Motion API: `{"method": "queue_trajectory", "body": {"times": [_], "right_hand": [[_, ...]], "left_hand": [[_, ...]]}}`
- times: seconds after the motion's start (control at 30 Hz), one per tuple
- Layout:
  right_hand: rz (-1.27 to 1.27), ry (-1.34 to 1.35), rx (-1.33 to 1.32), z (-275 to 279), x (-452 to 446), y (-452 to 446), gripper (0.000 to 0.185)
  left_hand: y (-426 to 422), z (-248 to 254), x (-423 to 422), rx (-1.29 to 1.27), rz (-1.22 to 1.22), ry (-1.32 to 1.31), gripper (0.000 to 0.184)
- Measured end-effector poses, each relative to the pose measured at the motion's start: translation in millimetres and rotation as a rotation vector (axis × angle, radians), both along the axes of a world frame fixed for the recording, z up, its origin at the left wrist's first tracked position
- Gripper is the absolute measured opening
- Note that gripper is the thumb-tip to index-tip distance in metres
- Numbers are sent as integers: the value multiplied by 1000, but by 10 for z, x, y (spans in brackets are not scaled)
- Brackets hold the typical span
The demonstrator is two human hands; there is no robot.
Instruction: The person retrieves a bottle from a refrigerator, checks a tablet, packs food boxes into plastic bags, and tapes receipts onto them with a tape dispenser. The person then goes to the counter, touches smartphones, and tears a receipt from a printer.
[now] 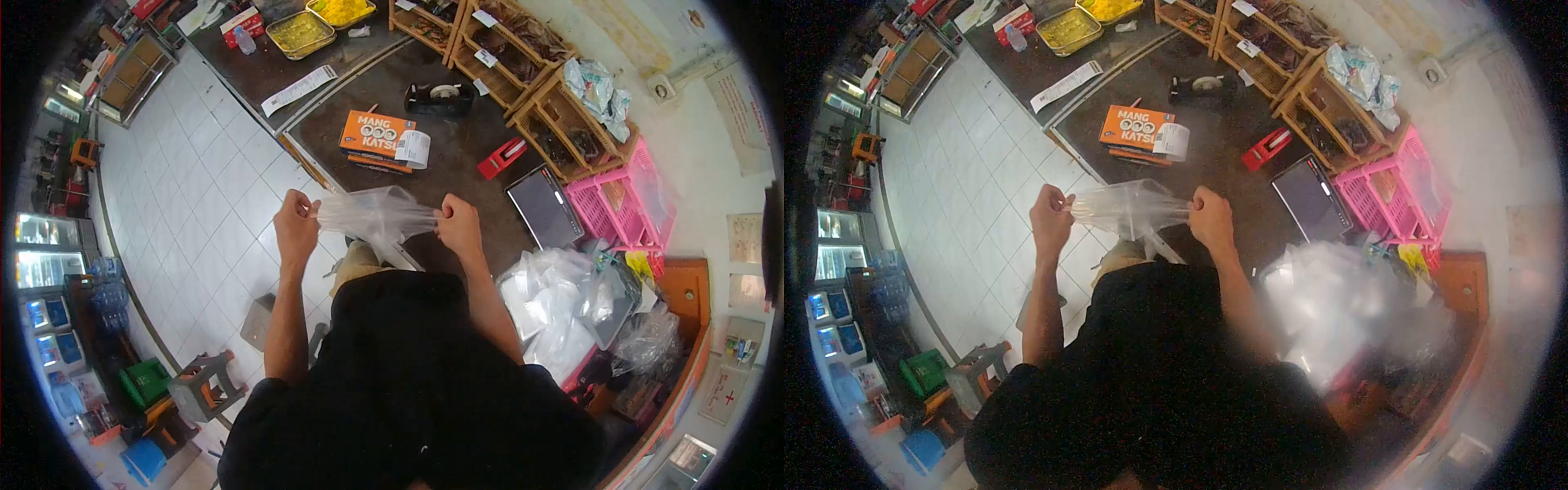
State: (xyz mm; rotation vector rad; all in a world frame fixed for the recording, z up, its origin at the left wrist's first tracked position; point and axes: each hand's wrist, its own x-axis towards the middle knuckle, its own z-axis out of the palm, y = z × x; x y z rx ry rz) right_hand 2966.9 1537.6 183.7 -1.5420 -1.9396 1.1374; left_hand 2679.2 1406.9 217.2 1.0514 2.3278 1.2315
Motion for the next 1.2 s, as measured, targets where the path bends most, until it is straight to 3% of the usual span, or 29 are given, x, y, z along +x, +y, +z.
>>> {"method": "queue_trajectory", "body": {"times": [0.07,0.17,0.23,0.27,0.3,0.37,0.4,0.43,0.47,0.5,0.53,0.63,0.67,0.73,0.8,0.83,0.9,0.97,1.03,1.1,1.17,1.2], "right_hand": [[-70,121,-113,91,-11,7,26],[-146,121,15,-27,149,165,29],[-39,131,56,249,293,218,29],[33,98,144,280,305,215,29],[107,66,241,345,288,247,29],[221,195,90,547,69,182,28],[281,316,-32,530,-77,143,29],[342,439,-152,526,-219,127,29],[475,421,-139,584,-362,120,28],[611,400,-120,698,-510,151,26],[747,376,-97,780,-617,232,24],[200,664,-549,539,-661,563,19],[-133,653,-699,218,-596,810,25],[-368,721,-1026,-365,-557,930,35],[-570,786,-1246,-704,-681,971,43],[-692,857,-1237,-924,-729,982,42],[-936,995,-1211,-1423,-856,1074,39],[-993,1035,-993,-1561,-968,1189,29],[-986,1108,-799,-1337,-992,1362,25],[-738,1172,-517,-1009,-911,1504,22],[-465,1192,-288,-769,-803,1648,22],[-414,1105,-297,-751,-721,1730,27]], "left_hand": [[-50,180,-27,-32,23,-100,22],[-154,190,-184,5,58,-172,20],[-246,192,-406,55,125,-188,21],[-286,223,-487,-208,80,1,21],[-240,287,-481,-123,16,239,27],[-142,366,-371,37,-113,713,42],[-79,276,-314,0,-291,458,61],[-36,-8,-283,2,-443,358,52],[24,-64,-205,6,-624,62,45],[91,-95,-172,-111,-685,120,33],[123,-89,-223,-59,-593,89,30],[160,-91,-630,25,-227,142,20],[156,66,-716,-27,-51,-149,17],[116,215,-1013,-160,-31,-118,16],[8,34,-1348,-224,-136,88,18],[-54,-57,-1484,-256,-186,191,20],[-55,-106,-1654,-251,-136,108,21],[-90,-225,-1852,-230,-77,48,19],[-69,-392,-2155,-178,-23,15,17],[-14,-410,-2443,-94,5,-147,8],[80,-456,-2704,-91,71,-193,11],[156,-452,-2829,-85,57,-227,13]]}}
